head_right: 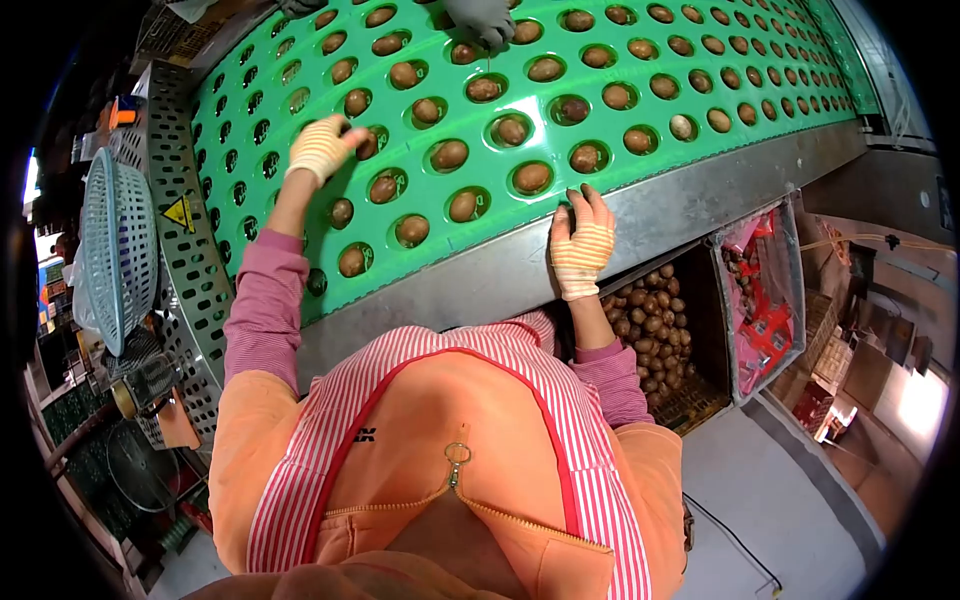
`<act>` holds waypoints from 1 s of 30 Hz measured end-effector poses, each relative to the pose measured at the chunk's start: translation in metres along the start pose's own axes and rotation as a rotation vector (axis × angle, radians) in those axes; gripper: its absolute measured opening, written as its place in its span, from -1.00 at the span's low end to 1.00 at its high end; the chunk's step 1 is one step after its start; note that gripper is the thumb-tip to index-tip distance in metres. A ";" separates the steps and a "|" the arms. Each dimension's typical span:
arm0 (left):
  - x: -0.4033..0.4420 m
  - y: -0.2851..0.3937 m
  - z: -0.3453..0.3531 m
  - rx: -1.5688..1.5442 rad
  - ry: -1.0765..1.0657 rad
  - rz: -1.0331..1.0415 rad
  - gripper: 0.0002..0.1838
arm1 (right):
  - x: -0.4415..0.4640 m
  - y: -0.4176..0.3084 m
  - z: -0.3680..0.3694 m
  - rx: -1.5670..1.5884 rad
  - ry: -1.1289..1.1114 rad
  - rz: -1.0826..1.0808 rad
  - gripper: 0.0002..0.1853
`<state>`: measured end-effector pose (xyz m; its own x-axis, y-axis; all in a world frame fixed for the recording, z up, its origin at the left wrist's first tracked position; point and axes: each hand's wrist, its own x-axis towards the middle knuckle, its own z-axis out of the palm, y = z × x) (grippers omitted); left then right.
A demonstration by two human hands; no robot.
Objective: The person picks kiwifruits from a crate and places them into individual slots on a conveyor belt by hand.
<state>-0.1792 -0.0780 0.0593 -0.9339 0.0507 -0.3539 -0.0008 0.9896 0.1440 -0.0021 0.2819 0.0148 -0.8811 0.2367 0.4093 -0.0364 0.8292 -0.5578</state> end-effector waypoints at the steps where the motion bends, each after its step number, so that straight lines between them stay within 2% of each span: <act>1: 0.002 0.011 0.006 0.097 -0.075 0.031 -0.48 | 0.001 -0.001 0.000 0.000 -0.002 0.011 -0.70; 4: 0.012 0.001 0.025 0.219 0.056 0.467 -0.51 | 0.003 -0.004 -0.001 -0.004 0.002 0.015 -0.70; 7: 0.019 -0.004 0.011 -0.116 0.042 0.413 -0.50 | 0.003 -0.005 -0.002 -0.004 0.018 -0.001 -0.70; 8: 0.020 0.003 0.000 -0.201 0.059 0.178 -0.46 | 0.004 -0.004 -0.001 -0.006 0.019 -0.009 -0.70; 10: 0.030 0.009 -0.008 -0.230 0.153 -0.105 -0.43 | 0.004 -0.003 0.000 -0.018 0.013 -0.006 -0.70; 11: 0.043 0.000 0.016 -0.145 0.309 -0.072 -0.49 | 0.003 -0.002 0.000 -0.026 0.010 -0.005 -0.71; 14: 0.057 -0.005 0.039 0.065 0.371 0.190 -0.57 | 0.005 -0.004 -0.001 -0.011 0.028 -0.012 -0.70; 18: 0.066 0.022 0.006 0.518 0.053 0.264 -0.62 | 0.005 -0.004 -0.001 -0.023 0.015 0.009 -0.71; 22: 0.084 0.036 0.014 0.099 0.466 0.496 -0.55 | 0.005 -0.002 0.000 -0.018 0.030 0.007 -0.71; 26: 0.101 0.050 0.025 0.053 0.410 0.477 -0.55 | 0.005 0.001 -0.001 -0.004 0.052 -0.009 -0.69; 30: 0.096 0.060 0.006 0.357 0.262 0.373 -0.77 | 0.005 0.000 -0.003 0.016 0.047 -0.002 -0.70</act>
<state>-0.2665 -0.0134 0.0285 -0.9052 0.4149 -0.0917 0.4238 0.8975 -0.1219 -0.0056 0.2843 0.0189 -0.8579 0.2589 0.4438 -0.0460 0.8216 -0.5682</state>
